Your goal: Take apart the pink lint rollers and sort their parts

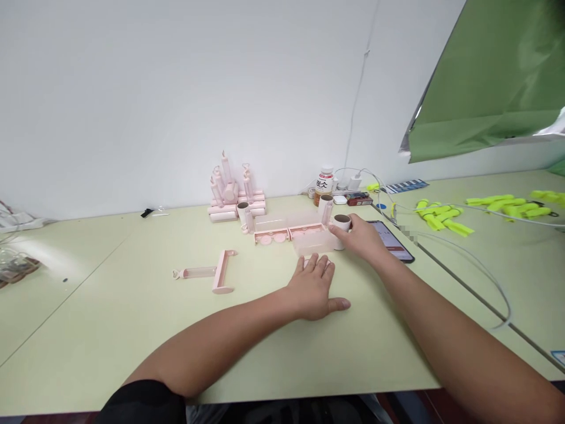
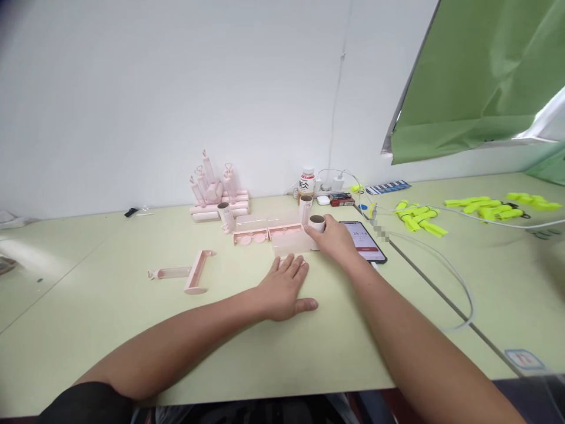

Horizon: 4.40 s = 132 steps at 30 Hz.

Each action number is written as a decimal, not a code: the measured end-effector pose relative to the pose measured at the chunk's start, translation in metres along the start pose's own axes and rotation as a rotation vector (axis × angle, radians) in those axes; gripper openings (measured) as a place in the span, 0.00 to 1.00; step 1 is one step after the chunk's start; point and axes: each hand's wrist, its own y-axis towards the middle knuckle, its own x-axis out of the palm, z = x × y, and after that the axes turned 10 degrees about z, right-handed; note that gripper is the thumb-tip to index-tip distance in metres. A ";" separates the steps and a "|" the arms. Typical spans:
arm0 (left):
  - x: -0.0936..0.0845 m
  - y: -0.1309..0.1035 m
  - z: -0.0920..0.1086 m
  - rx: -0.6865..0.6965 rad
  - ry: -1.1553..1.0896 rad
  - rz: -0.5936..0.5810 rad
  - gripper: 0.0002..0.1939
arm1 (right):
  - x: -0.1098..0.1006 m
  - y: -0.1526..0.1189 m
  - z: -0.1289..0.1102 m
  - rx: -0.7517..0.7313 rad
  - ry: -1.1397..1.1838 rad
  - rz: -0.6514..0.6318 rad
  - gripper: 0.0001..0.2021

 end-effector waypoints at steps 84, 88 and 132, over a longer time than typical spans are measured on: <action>-0.084 0.130 -0.106 -0.117 0.257 0.024 0.40 | 0.062 0.058 0.010 0.486 1.235 -0.105 0.19; -0.112 0.117 -0.110 -0.139 0.232 0.066 0.36 | 0.056 0.060 0.016 0.490 1.191 0.006 0.18; -0.023 -0.003 -0.032 0.151 0.430 0.283 0.25 | -0.005 -0.003 0.010 -0.378 0.362 0.083 0.18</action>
